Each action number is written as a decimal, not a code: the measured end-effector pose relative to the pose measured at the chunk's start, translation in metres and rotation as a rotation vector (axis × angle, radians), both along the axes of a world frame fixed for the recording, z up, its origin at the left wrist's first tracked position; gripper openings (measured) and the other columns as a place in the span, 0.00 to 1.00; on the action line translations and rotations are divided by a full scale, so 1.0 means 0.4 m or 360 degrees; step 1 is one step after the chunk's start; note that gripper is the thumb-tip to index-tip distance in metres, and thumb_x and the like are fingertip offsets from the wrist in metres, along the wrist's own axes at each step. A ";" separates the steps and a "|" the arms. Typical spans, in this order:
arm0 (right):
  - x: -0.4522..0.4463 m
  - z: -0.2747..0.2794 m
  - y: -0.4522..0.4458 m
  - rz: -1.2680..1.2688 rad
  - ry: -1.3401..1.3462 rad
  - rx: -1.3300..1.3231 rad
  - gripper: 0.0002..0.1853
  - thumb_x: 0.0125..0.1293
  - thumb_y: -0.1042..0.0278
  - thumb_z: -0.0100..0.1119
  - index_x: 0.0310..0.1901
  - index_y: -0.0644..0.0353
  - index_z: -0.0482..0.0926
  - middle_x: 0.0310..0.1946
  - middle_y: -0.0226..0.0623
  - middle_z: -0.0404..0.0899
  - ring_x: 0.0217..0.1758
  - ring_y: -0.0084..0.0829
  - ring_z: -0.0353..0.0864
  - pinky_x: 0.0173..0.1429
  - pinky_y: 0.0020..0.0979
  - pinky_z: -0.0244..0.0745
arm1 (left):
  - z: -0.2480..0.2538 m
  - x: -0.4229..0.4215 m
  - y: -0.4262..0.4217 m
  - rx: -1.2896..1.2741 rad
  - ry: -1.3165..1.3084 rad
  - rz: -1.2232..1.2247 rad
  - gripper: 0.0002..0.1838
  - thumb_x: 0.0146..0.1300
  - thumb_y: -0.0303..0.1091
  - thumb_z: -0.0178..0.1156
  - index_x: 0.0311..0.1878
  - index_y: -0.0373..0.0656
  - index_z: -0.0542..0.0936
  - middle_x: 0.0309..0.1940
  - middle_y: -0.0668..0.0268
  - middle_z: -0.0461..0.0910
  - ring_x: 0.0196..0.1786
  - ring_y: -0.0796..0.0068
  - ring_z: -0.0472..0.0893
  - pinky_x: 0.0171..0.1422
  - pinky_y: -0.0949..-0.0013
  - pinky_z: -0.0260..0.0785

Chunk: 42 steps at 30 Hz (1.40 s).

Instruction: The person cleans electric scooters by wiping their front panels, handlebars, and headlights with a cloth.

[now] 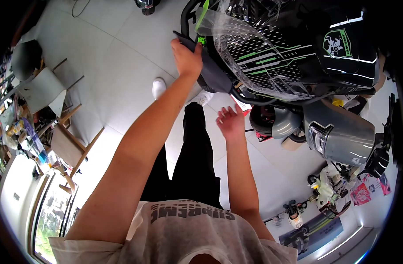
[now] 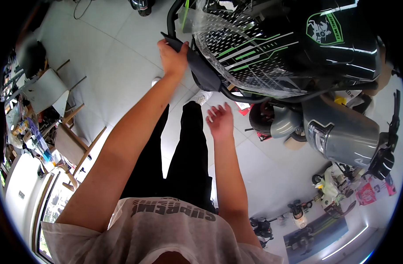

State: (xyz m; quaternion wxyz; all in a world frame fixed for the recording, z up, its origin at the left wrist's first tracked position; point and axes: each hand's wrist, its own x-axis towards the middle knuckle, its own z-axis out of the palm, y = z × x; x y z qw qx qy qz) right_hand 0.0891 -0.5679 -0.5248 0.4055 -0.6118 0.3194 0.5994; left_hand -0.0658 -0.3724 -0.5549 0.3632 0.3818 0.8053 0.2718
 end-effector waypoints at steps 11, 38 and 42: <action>0.317 -0.075 0.130 -0.0527 -0.1079 0.0066 0.29 0.70 0.33 0.36 0.44 0.51 0.76 0.52 0.32 0.81 0.51 0.31 0.79 0.56 0.34 0.68 | -0.022 0.018 -0.010 -0.0026 -0.0241 -0.0040 0.29 0.74 0.41 0.53 0.68 0.34 0.58 0.51 0.37 0.80 0.54 0.34 0.80 0.59 0.45 0.71; 0.694 0.425 0.568 -0.0150 -0.2216 0.0972 0.28 0.77 0.45 0.42 0.64 0.62 0.71 0.66 0.44 0.72 0.68 0.44 0.73 0.70 0.44 0.70 | -0.021 -0.107 0.313 0.0497 -0.0172 -0.0763 0.23 0.81 0.44 0.46 0.70 0.41 0.69 0.54 0.45 0.81 0.61 0.44 0.78 0.65 0.58 0.69; 0.758 0.383 0.579 -0.0093 -0.2538 0.0844 0.30 0.77 0.45 0.40 0.63 0.64 0.72 0.66 0.45 0.73 0.69 0.43 0.73 0.70 0.43 0.69 | 0.097 -0.079 0.389 0.0738 -0.0373 -0.0823 0.25 0.81 0.47 0.43 0.71 0.41 0.68 0.56 0.45 0.80 0.61 0.40 0.76 0.65 0.54 0.68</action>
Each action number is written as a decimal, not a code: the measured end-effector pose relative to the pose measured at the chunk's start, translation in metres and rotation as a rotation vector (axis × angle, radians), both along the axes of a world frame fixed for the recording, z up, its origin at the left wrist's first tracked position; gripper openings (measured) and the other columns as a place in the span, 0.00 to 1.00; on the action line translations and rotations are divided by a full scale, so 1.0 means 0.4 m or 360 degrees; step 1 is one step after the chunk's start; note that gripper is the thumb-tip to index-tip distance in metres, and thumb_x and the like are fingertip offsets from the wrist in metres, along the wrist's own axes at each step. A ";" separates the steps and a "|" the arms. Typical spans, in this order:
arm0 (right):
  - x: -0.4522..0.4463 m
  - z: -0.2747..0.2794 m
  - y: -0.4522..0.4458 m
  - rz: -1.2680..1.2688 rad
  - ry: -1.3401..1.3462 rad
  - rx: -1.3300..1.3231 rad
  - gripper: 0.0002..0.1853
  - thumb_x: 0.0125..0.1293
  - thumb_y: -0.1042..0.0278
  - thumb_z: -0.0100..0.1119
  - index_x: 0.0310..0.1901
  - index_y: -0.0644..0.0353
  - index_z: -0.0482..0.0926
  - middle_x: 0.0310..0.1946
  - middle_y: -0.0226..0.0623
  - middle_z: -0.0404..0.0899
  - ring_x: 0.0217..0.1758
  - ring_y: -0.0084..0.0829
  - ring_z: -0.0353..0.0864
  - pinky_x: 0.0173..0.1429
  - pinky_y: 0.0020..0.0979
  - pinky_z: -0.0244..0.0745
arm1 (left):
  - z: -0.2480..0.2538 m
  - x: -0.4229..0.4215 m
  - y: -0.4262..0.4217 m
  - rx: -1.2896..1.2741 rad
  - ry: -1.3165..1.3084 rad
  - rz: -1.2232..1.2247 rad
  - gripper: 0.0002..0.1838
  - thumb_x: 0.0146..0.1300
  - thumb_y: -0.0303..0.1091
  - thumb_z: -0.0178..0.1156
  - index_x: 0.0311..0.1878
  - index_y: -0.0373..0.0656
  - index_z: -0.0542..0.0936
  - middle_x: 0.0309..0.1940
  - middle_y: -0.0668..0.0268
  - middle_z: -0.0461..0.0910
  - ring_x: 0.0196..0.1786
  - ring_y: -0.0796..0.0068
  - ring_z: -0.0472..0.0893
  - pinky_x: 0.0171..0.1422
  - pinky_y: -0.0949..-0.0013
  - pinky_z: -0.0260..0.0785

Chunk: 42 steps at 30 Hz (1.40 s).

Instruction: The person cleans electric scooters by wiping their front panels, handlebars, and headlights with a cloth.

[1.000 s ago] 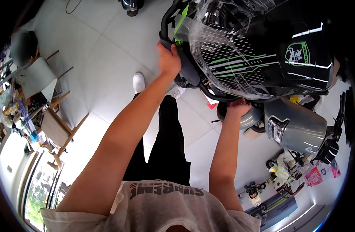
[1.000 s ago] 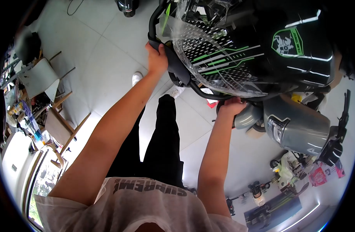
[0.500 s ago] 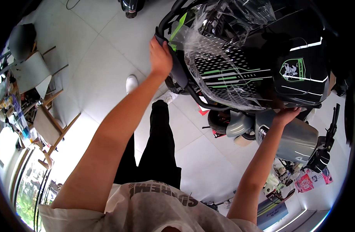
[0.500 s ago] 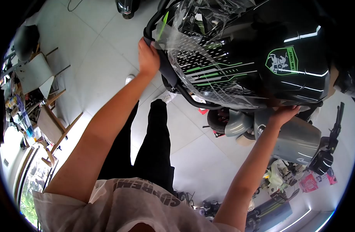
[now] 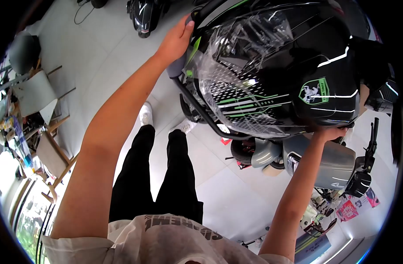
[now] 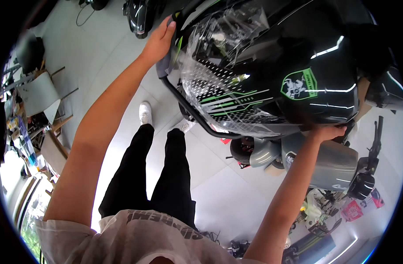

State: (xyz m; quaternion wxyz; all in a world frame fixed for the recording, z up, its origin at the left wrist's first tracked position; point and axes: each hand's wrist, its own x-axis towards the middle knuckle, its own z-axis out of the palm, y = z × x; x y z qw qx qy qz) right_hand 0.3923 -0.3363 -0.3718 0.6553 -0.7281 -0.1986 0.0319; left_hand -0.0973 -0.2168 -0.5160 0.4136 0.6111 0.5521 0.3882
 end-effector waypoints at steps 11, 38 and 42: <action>0.037 0.057 0.051 -0.0028 -0.0317 -0.0131 0.30 0.79 0.48 0.44 0.59 0.73 0.76 0.55 0.46 0.81 0.54 0.40 0.81 0.62 0.37 0.74 | 0.056 0.094 0.179 0.0193 0.0389 -0.0136 0.22 0.80 0.51 0.46 0.53 0.37 0.72 0.38 0.43 0.83 0.45 0.37 0.81 0.47 0.47 0.72; 0.068 0.001 0.030 -0.0021 -0.0971 -0.0360 0.27 0.81 0.54 0.40 0.27 0.66 0.72 0.21 0.41 0.73 0.27 0.38 0.71 0.38 0.40 0.66 | 0.420 0.374 0.399 0.0494 -0.0237 -0.0390 0.24 0.80 0.49 0.46 0.64 0.40 0.74 0.55 0.48 0.80 0.60 0.47 0.78 0.65 0.60 0.68; 0.055 0.008 0.030 -0.0026 -0.0844 -0.0396 0.29 0.81 0.51 0.39 0.27 0.66 0.72 0.21 0.41 0.73 0.27 0.38 0.72 0.38 0.39 0.67 | 0.463 0.438 0.446 0.0953 -0.0082 -0.0514 0.24 0.81 0.51 0.46 0.61 0.41 0.75 0.49 0.53 0.82 0.56 0.56 0.81 0.63 0.62 0.69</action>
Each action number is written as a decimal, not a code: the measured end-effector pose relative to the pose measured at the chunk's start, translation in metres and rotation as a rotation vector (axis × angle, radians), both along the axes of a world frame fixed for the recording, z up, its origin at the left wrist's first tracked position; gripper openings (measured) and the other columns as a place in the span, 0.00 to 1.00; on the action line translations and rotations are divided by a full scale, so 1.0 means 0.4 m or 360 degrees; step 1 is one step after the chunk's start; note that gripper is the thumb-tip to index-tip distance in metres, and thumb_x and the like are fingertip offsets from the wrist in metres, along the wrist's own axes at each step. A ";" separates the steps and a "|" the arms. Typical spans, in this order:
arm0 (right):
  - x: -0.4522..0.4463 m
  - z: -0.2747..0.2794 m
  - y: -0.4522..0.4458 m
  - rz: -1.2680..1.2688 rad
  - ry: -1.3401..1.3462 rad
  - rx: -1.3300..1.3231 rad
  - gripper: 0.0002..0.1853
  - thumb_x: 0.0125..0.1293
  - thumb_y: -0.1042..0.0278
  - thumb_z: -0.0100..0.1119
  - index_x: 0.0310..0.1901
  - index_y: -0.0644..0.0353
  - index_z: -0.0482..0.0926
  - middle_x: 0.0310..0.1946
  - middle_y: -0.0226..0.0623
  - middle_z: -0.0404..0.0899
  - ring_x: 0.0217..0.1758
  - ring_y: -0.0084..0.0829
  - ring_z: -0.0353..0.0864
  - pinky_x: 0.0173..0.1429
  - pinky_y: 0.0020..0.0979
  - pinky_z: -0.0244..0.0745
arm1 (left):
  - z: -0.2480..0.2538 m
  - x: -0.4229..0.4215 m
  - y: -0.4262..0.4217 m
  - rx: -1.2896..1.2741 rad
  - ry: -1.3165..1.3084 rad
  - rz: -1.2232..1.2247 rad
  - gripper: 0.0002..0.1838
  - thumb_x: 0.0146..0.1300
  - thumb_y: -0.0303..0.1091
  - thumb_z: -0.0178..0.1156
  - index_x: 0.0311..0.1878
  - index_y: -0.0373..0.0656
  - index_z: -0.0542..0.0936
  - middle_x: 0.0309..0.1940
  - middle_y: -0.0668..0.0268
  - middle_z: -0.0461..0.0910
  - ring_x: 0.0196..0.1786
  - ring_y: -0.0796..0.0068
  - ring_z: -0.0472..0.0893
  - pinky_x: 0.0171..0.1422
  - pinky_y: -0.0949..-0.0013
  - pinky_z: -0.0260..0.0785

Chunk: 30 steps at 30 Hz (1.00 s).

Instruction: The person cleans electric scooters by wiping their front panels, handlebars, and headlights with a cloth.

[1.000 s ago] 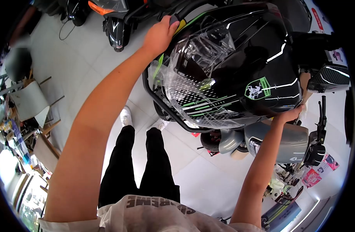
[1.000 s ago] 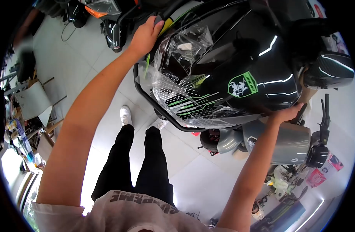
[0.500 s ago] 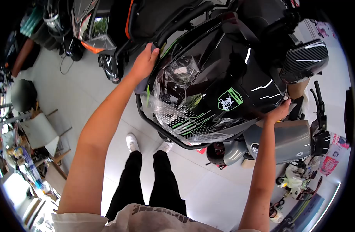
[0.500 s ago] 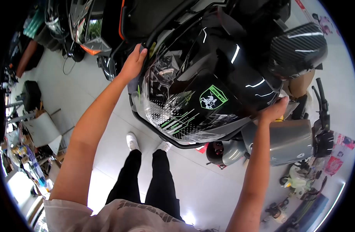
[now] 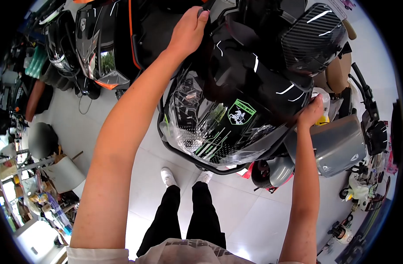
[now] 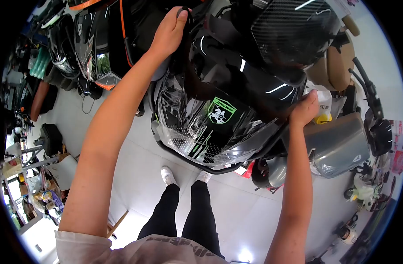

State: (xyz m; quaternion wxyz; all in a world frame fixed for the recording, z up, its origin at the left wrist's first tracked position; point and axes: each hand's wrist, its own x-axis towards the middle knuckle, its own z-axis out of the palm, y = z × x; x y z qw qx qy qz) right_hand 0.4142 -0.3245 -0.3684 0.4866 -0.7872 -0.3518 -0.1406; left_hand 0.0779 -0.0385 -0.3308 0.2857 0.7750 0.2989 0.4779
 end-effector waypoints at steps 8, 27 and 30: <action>-0.013 0.007 0.003 -0.0049 -0.0001 0.0016 0.29 0.80 0.49 0.41 0.27 0.65 0.72 0.20 0.38 0.73 0.26 0.35 0.72 0.37 0.38 0.68 | 0.024 0.013 -0.006 0.0068 0.0107 0.0264 0.14 0.75 0.40 0.58 0.48 0.37 0.73 0.36 0.41 0.80 0.44 0.34 0.80 0.45 0.47 0.72; 0.005 -0.004 0.002 -0.0013 0.0018 0.0085 0.28 0.81 0.49 0.41 0.28 0.64 0.70 0.23 0.35 0.70 0.28 0.31 0.67 0.38 0.37 0.65 | -0.034 -0.003 0.008 0.0092 0.0096 0.0384 0.19 0.71 0.48 0.60 0.43 0.38 0.72 0.37 0.42 0.78 0.46 0.34 0.77 0.49 0.46 0.70; 0.000 0.002 0.002 0.0009 0.0054 0.0103 0.28 0.81 0.48 0.42 0.27 0.64 0.70 0.23 0.33 0.70 0.29 0.29 0.67 0.38 0.35 0.65 | -0.044 -0.003 0.011 0.0146 0.0068 0.0407 0.20 0.71 0.49 0.60 0.43 0.38 0.73 0.39 0.43 0.77 0.48 0.36 0.77 0.51 0.48 0.69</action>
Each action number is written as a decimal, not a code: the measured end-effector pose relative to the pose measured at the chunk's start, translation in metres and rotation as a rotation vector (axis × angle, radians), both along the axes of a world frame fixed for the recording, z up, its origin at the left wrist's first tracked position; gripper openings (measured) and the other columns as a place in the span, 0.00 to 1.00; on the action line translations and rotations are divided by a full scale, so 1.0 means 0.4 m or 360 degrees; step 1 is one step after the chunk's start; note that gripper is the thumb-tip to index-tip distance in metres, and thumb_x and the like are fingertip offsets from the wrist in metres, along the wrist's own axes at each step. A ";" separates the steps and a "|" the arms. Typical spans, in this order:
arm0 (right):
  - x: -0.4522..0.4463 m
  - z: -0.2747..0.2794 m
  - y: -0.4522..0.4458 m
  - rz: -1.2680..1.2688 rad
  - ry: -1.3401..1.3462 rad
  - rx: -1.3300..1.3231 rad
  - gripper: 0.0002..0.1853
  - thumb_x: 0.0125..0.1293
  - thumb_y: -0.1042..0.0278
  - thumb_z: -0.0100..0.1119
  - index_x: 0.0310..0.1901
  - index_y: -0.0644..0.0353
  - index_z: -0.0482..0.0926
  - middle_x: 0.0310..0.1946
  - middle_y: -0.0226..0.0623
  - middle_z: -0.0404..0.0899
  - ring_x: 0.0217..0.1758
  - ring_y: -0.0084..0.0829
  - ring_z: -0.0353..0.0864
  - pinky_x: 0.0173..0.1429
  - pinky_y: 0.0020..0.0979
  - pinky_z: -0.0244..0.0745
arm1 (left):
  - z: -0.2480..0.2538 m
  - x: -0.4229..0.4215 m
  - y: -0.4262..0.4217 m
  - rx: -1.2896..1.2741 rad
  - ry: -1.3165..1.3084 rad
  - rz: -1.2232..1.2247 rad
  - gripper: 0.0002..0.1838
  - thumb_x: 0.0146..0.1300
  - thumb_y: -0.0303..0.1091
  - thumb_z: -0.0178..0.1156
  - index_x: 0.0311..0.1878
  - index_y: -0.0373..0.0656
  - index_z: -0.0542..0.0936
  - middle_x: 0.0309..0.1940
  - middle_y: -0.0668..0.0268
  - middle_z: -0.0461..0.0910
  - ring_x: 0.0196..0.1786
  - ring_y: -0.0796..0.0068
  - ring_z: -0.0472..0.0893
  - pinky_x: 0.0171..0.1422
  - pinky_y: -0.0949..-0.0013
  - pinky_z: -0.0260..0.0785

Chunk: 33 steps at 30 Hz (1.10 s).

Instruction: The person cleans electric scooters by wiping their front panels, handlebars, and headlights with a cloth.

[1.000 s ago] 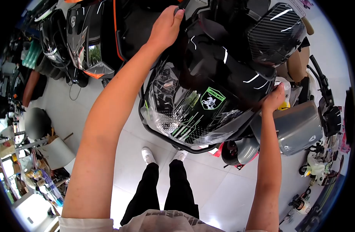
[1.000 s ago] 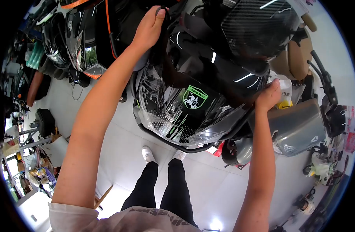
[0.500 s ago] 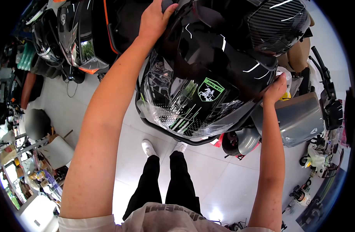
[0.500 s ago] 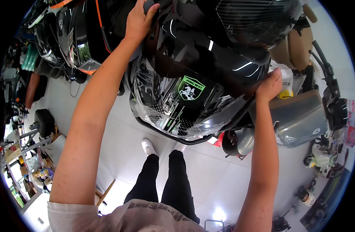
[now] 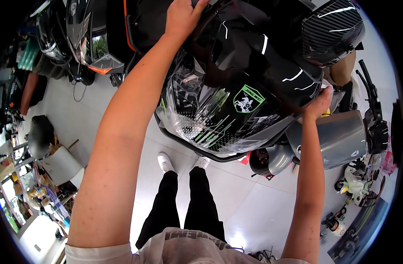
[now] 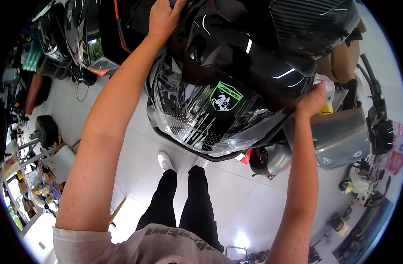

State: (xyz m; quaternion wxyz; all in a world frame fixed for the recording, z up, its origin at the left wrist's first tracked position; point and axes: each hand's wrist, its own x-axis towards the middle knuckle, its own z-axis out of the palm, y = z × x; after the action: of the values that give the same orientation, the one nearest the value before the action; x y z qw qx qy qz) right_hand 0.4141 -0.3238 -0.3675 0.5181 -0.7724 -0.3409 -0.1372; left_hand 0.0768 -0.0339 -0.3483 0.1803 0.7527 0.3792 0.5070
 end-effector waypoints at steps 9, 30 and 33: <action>-0.012 0.012 0.004 -0.0041 0.0035 0.0015 0.28 0.81 0.48 0.42 0.27 0.64 0.70 0.23 0.32 0.70 0.29 0.29 0.66 0.39 0.34 0.64 | -0.102 -0.057 -0.016 -0.0117 -0.0042 0.0003 0.24 0.70 0.55 0.60 0.50 0.40 0.77 0.41 0.46 0.80 0.48 0.41 0.79 0.54 0.52 0.71; 0.018 -0.003 0.009 -0.0034 -0.0118 0.0083 0.29 0.80 0.49 0.44 0.32 0.71 0.74 0.26 0.37 0.74 0.32 0.32 0.71 0.42 0.37 0.68 | -0.285 -0.224 -0.040 -0.1243 0.0156 -0.0176 0.36 0.58 0.69 0.66 0.46 0.39 0.88 0.35 0.53 0.88 0.41 0.60 0.87 0.50 0.61 0.76; 0.034 -0.010 0.005 -0.0028 -0.0142 0.0048 0.29 0.80 0.48 0.44 0.35 0.72 0.76 0.28 0.39 0.77 0.34 0.32 0.74 0.44 0.36 0.70 | -0.275 -0.227 -0.055 -0.1205 0.0152 -0.0142 0.35 0.59 0.68 0.66 0.46 0.40 0.88 0.35 0.54 0.88 0.40 0.63 0.87 0.50 0.63 0.76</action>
State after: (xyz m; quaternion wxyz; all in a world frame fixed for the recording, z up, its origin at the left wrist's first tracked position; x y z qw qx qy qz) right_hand 0.4278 -0.3219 -0.3714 0.5128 -0.7605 -0.3548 -0.1811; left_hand -0.0140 -0.0559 -0.4584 0.4495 0.6715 0.5144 0.2871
